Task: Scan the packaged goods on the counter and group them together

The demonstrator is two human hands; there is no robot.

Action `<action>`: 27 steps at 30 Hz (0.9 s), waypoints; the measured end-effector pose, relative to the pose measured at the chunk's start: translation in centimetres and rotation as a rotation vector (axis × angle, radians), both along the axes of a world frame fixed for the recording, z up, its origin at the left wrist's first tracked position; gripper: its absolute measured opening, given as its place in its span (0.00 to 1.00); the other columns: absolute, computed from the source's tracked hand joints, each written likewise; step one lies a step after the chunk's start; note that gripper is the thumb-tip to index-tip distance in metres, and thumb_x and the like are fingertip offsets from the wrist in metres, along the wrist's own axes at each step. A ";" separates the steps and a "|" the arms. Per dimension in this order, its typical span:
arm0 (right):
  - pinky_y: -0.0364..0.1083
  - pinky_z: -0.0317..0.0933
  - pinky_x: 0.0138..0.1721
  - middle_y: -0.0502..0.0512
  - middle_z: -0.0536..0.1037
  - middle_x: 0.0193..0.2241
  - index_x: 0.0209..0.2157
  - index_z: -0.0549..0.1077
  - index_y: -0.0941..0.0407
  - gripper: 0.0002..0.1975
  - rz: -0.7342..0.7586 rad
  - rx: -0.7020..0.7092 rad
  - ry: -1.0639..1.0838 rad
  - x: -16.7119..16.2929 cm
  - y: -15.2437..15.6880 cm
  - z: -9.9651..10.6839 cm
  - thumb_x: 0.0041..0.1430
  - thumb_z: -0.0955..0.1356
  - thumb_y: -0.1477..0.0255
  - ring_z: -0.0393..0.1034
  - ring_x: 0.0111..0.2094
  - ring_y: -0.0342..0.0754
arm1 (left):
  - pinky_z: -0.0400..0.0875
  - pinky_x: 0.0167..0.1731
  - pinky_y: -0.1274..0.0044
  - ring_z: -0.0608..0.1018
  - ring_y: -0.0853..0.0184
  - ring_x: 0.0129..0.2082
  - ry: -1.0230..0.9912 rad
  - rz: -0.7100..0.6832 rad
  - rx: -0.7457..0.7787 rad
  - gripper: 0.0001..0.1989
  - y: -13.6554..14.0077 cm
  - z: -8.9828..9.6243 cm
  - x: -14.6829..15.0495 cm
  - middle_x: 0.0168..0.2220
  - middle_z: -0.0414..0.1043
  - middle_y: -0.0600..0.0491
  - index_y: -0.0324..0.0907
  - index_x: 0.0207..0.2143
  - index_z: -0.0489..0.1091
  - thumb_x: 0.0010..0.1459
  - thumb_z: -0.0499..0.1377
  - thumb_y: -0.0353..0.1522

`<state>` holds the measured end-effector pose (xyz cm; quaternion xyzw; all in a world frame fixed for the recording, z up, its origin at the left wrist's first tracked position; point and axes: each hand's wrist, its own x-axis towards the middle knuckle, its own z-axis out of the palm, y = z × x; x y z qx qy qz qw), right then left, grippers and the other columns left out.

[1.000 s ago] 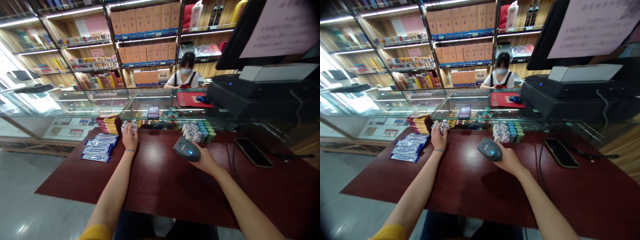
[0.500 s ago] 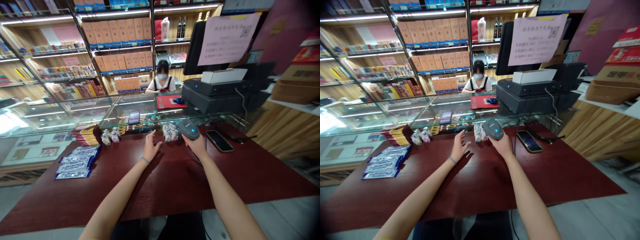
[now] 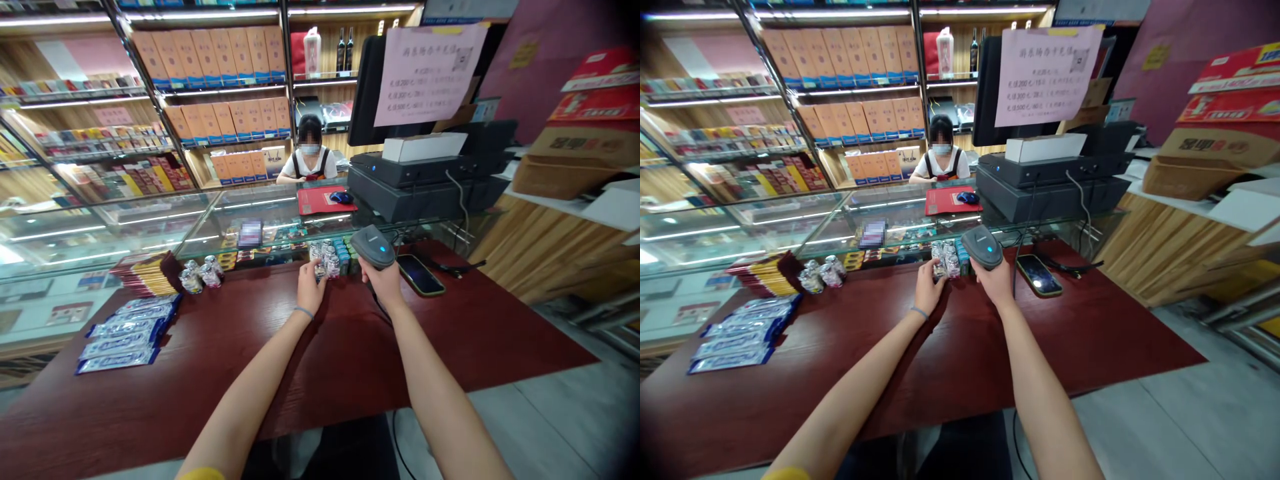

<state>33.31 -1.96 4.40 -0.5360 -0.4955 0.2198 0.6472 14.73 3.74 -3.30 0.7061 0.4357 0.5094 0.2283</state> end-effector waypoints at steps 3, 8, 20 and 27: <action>0.46 0.63 0.22 0.47 0.71 0.15 0.25 0.69 0.53 0.17 0.021 -0.011 -0.007 -0.1 -0.1 0.1 0.54 0.74 0.55 0.64 0.17 0.45 | 0.68 0.58 0.62 0.73 0.55 0.54 -0.004 0.010 0.009 0.22 -0.1 0.2 0.0 0.50 0.71 0.45 0.45 0.54 0.70 0.57 0.63 0.24; 0.46 0.63 0.23 0.46 0.72 0.17 0.30 0.71 0.53 0.16 0.042 -0.017 -0.010 -0.4 -0.2 -0.3 0.53 0.75 0.56 0.65 0.17 0.45 | 0.70 0.56 0.63 0.74 0.56 0.54 -0.090 0.026 -0.042 0.21 -0.4 0.7 -2.0 0.52 0.72 0.44 0.44 0.54 0.69 0.58 0.63 0.26; 0.50 0.72 0.41 0.61 0.83 0.40 0.50 0.72 0.55 0.25 0.124 0.056 -0.344 -4.0 -1.2 -0.9 0.53 0.74 0.61 0.80 0.40 0.56 | 0.78 0.46 0.68 0.79 0.62 0.47 -0.570 -0.194 -0.398 0.36 -1.4 2.5 -16.7 0.53 0.74 0.47 0.49 0.65 0.62 0.57 0.68 0.38; 0.45 0.66 0.31 0.54 0.84 0.34 0.54 0.68 0.52 0.28 0.422 -0.004 -0.870 -7.5 -3.4 -0.4 0.50 0.72 0.69 0.81 0.34 0.56 | 0.76 0.52 0.66 0.78 0.65 0.50 -0.911 -0.387 -0.666 0.37 -2.8 3.3 -20.6 0.59 0.72 0.51 0.59 0.67 0.61 0.59 0.68 0.32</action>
